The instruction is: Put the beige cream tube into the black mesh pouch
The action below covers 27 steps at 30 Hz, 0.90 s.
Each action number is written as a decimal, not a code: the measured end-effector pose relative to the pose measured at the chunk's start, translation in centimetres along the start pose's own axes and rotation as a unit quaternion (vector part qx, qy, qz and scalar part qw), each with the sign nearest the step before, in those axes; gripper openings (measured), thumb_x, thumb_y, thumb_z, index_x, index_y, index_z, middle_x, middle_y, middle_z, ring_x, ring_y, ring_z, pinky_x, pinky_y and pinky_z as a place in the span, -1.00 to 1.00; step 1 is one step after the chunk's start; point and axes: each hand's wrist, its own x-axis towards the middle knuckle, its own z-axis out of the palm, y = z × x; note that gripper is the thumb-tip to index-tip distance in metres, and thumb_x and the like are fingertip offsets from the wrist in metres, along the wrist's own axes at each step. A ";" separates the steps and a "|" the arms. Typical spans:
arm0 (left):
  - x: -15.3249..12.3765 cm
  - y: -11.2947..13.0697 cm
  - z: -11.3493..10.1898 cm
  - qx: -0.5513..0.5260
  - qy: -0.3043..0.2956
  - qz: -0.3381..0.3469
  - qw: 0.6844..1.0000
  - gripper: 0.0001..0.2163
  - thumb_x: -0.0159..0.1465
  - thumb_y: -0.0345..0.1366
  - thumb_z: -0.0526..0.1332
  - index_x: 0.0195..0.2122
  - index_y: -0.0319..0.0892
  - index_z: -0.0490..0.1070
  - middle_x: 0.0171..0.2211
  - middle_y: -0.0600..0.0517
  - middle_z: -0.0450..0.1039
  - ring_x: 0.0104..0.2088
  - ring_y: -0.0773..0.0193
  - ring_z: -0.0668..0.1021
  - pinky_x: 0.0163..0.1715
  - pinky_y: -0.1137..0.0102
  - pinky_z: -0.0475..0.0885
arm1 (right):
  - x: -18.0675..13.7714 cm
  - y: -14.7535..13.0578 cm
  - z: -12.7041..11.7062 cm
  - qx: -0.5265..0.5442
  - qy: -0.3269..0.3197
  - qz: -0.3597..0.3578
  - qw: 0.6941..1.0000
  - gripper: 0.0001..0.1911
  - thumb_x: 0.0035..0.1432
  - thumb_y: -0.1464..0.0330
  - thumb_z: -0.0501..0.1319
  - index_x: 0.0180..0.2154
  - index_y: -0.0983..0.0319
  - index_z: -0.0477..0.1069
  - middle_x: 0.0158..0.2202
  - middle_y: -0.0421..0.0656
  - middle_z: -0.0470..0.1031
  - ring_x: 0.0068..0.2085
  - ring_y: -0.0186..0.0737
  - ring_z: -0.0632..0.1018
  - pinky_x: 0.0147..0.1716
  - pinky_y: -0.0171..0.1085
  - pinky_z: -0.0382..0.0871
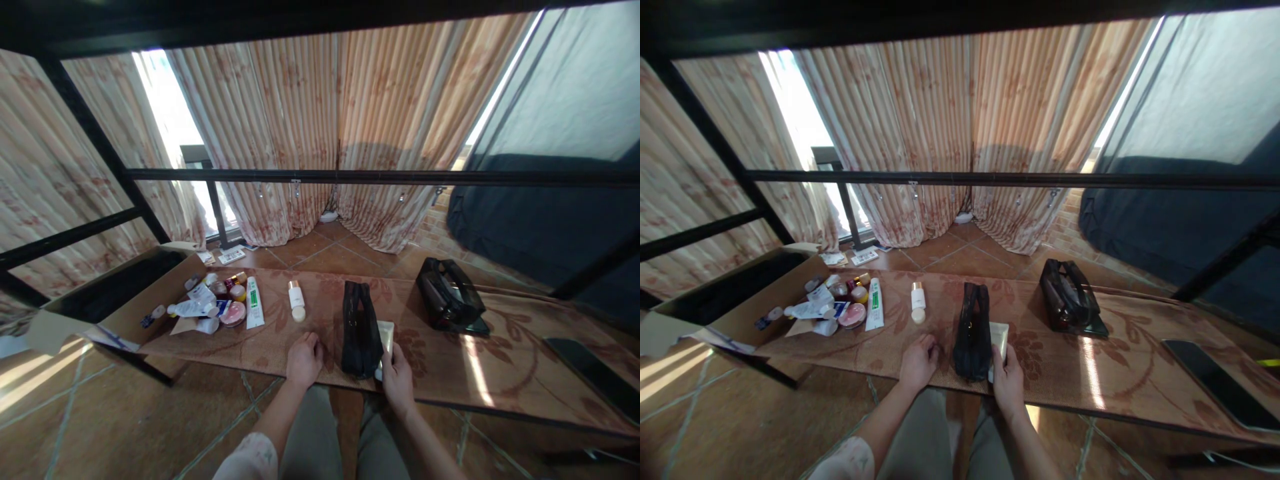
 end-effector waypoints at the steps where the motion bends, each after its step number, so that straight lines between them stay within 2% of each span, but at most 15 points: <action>1: 0.0 0.0 0.0 -0.001 0.001 0.000 1.000 -0.86 0.27 -0.40 0.00 -0.35 -0.12 0.33 -0.30 0.02 0.40 -0.26 0.29 0.45 -0.26 0.42 0.23 | 0.0 0.0 0.0 0.001 -0.001 -0.001 1.000 -0.47 0.12 -0.05 0.02 -0.20 0.26 0.41 -0.41 -0.13 0.51 -0.31 -0.11 0.48 -0.30 -0.25 0.30; 14: 0.1 -0.1 0.4 0.009 0.008 -0.005 1.000 -0.87 0.26 -0.38 0.01 -0.37 -0.13 0.31 -0.31 0.02 0.40 -0.30 0.29 0.45 -0.32 0.42 0.21 | 0.2 0.6 0.1 0.008 -0.002 -0.023 1.000 -0.49 0.12 -0.04 0.03 -0.23 0.26 0.42 -0.33 -0.11 0.52 -0.25 -0.10 0.48 -0.25 -0.25 0.29; 21: 0.1 0.0 0.1 0.019 0.000 -0.002 1.000 -0.85 0.28 -0.37 0.00 -0.36 -0.13 0.33 -0.31 0.02 0.41 -0.28 0.28 0.45 -0.30 0.41 0.22 | 0.2 0.9 0.2 0.008 0.008 -0.017 1.000 -0.48 0.12 -0.03 0.05 -0.20 0.28 0.43 -0.42 -0.13 0.50 -0.30 -0.13 0.47 -0.30 -0.26 0.29; 27: 0.1 0.1 0.0 0.022 0.011 0.005 1.000 -0.85 0.27 -0.39 0.00 -0.37 -0.13 0.33 -0.31 0.02 0.40 -0.29 0.28 0.44 -0.30 0.40 0.22 | 0.1 0.6 0.2 0.020 0.009 -0.018 1.000 -0.47 0.12 -0.04 0.05 -0.19 0.27 0.42 -0.41 -0.14 0.51 -0.29 -0.11 0.48 -0.28 -0.25 0.30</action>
